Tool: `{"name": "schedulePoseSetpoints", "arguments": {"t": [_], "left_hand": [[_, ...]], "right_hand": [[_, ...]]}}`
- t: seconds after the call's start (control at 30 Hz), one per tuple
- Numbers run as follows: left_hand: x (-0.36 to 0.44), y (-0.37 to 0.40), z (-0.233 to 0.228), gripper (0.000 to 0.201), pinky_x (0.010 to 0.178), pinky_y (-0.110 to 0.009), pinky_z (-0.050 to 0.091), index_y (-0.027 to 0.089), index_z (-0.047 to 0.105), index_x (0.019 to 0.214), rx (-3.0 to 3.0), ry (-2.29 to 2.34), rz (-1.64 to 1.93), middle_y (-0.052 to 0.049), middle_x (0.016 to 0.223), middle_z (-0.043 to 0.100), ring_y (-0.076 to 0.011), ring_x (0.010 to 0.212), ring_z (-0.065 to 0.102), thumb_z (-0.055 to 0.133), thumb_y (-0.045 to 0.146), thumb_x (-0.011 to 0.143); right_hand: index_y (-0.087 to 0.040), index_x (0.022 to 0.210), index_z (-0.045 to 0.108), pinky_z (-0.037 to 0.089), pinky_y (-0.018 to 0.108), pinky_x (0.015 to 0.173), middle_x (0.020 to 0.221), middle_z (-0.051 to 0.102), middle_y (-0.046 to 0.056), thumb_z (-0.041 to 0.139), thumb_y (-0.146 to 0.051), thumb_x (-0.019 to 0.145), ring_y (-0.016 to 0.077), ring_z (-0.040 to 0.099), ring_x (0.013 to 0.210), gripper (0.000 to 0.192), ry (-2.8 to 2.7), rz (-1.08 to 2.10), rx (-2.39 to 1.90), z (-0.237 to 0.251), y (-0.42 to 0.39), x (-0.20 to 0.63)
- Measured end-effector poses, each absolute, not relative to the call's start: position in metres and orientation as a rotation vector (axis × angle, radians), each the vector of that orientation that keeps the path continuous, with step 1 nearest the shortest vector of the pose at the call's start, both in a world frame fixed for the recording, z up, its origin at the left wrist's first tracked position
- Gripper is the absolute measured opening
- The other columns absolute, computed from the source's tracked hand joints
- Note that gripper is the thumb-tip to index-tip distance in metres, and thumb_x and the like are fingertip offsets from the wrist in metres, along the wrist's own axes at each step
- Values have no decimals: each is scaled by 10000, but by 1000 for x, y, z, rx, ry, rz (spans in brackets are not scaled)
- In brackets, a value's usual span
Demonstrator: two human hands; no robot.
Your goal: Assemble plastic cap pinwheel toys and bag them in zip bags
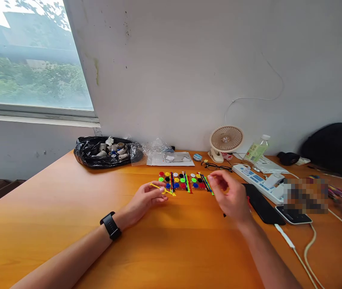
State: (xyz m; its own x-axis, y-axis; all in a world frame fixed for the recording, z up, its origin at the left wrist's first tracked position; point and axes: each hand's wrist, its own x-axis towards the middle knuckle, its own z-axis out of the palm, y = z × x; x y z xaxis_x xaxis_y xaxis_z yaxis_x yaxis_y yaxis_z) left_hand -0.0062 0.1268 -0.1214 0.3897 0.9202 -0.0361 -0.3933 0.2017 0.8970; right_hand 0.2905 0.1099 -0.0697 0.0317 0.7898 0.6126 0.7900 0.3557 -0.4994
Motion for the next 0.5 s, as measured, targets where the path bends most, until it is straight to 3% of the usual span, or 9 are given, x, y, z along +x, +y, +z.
{"name": "schedulePoseSetpoints", "arguments": {"t": [0.1,0.2,0.37,0.5], "left_hand": [[-1,121,-131,421,763,-279,535,142,694,1060,1256,735,919,-53,868,742,-163,771,694,862,458,839],[1,115,-140,429,696,-274,512,145,712,1048,1505,754,742,-51,808,742,-174,751,683,808,525,873],[1,112,-142,354,813,-305,537,181,788,1008,1827,734,741,-89,1089,772,-214,940,714,873,466,816],[2,114,-140,255,870,-328,526,225,833,1007,2056,765,863,-82,1093,751,-212,959,692,857,422,846]], "right_hand": [[-189,1221,656,511,461,932,1094,711,144,545,-615,966,327,659,1008,509,-1756,-318,-1719,-77,112,340],[-190,1329,662,493,582,986,1278,672,198,448,-674,973,440,613,1189,639,-1807,-293,-2118,-104,107,378],[-210,1455,588,505,559,1053,1480,587,176,380,-623,1019,396,585,1323,636,-1943,-125,-2128,-144,97,386],[-170,1450,595,477,550,1131,1448,610,188,342,-428,1053,361,593,1337,537,-2062,-187,-1958,-152,92,370]]}}
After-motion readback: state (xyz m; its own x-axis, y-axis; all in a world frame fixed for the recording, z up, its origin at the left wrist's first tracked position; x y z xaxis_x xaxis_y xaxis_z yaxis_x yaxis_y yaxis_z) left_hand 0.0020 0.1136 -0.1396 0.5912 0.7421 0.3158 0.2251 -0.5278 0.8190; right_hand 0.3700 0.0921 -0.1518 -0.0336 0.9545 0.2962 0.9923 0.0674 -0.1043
